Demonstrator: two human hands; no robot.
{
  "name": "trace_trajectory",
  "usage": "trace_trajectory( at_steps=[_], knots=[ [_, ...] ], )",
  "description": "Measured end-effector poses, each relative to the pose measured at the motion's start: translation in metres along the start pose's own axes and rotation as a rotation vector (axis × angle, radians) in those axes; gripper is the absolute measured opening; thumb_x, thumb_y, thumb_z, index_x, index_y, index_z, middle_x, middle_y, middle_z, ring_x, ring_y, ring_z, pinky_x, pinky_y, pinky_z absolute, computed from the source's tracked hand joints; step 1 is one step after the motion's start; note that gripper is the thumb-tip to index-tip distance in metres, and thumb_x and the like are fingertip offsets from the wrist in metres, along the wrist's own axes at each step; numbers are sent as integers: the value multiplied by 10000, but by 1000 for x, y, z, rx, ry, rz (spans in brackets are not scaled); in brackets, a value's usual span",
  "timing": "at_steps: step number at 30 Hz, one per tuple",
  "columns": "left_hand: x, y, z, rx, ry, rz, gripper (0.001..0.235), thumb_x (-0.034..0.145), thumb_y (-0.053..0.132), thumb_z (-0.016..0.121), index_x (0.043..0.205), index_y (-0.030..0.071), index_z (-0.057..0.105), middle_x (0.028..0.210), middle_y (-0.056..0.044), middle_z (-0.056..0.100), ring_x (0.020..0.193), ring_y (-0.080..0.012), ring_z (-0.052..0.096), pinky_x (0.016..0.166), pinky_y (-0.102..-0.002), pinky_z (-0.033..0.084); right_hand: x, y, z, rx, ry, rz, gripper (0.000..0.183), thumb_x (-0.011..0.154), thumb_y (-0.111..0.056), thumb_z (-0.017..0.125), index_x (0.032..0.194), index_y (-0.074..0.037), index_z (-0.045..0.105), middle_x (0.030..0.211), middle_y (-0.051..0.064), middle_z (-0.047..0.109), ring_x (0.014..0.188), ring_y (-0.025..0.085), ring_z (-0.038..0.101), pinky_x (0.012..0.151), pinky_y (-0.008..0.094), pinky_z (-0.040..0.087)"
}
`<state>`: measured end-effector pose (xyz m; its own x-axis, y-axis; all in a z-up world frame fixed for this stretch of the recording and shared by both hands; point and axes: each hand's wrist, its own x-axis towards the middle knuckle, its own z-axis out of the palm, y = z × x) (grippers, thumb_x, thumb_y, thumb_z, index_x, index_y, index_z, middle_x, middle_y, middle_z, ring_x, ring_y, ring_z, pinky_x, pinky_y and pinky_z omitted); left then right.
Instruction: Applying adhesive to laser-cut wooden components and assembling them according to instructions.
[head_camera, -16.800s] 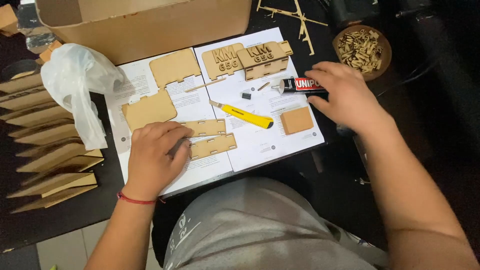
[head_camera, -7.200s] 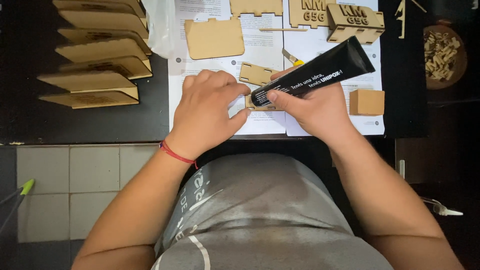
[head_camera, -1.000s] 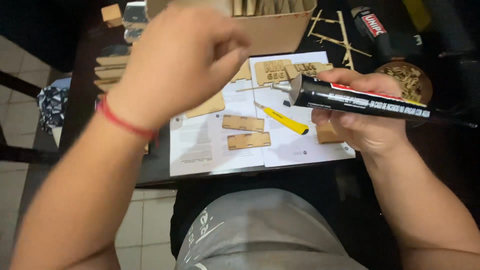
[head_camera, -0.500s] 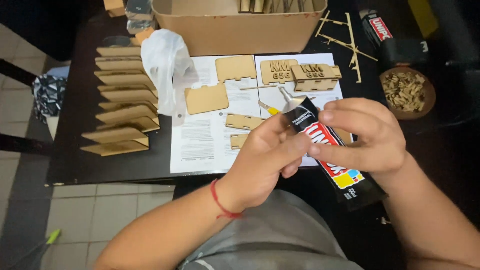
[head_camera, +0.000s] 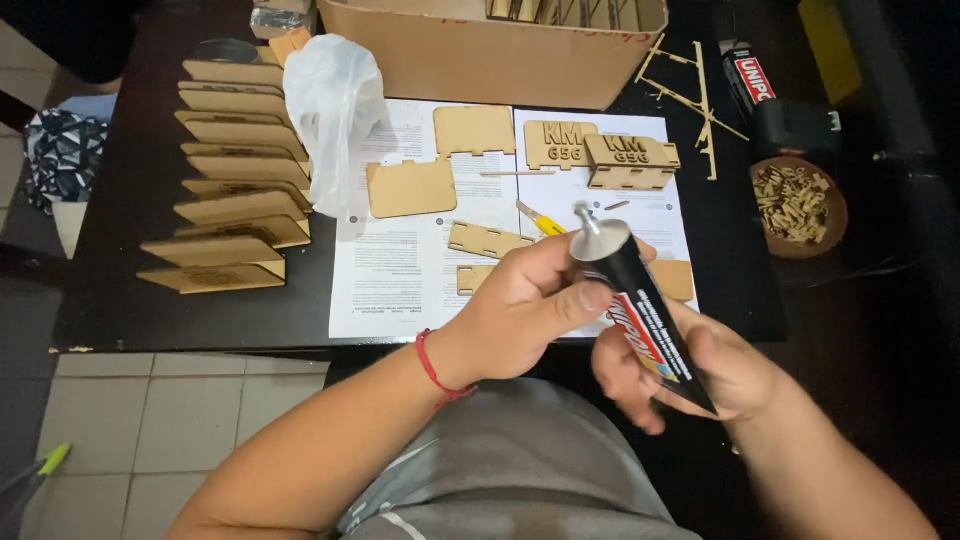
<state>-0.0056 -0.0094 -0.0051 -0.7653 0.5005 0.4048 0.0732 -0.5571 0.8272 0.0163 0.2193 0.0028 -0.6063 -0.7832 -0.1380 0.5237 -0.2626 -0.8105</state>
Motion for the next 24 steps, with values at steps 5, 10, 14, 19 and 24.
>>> trace_trajectory(
  at_steps=[5, 10, 14, 19, 24],
  knots=[
    [1, 16, 12, 184, 164, -41, 373, 1038, 381, 466, 1209, 66, 568, 1096, -29, 577, 980, -141, 530, 902, -294, 444, 10, -14, 20, -501, 275, -158, 409, 817, -268, 727, 1099, -12, 578, 682, 131, 598, 497, 160, 524, 457, 249, 437],
    [-9, 13, 31, 179, 393, -151, 363, 993, 324, 494, 1205, 61, 625, 947, 0, 624, 750, -121, 561, 650, -260, 479, 18, -16, 29, -1161, 876, -185, 376, 719, -134, 857, 1022, -117, 634, 832, -34, 677, 700, 50, 560, 648, 215, 456],
    [-22, 15, 43, 80, 356, -213, 540, 944, 205, 536, 1455, 38, 488, 1058, -30, 634, 824, -100, 594, 773, -259, 503, 20, -29, 29, -1495, 931, -178, 443, 793, -243, 796, 1163, -99, 599, 1006, 20, 710, 824, 129, 629, 734, 283, 471],
    [-40, 30, 40, 112, 207, -454, 378, 920, 211, 564, 1239, 65, 702, 948, -36, 726, 715, -44, 579, 719, -205, 498, 24, -55, 30, -1841, 715, -364, 437, 910, -94, 659, 1325, -1, 562, 1290, 209, 646, 1145, 348, 630, 999, 420, 465],
    [-64, 57, 17, 336, -406, -340, 276, 994, 347, 579, 1169, 180, 710, 674, 13, 604, 574, -48, 470, 569, -234, 389, 24, -80, 36, -1853, 696, -196, 583, 914, -61, 619, 1471, -70, 447, 1118, 183, 542, 1024, 345, 575, 907, 419, 439]
  ],
)
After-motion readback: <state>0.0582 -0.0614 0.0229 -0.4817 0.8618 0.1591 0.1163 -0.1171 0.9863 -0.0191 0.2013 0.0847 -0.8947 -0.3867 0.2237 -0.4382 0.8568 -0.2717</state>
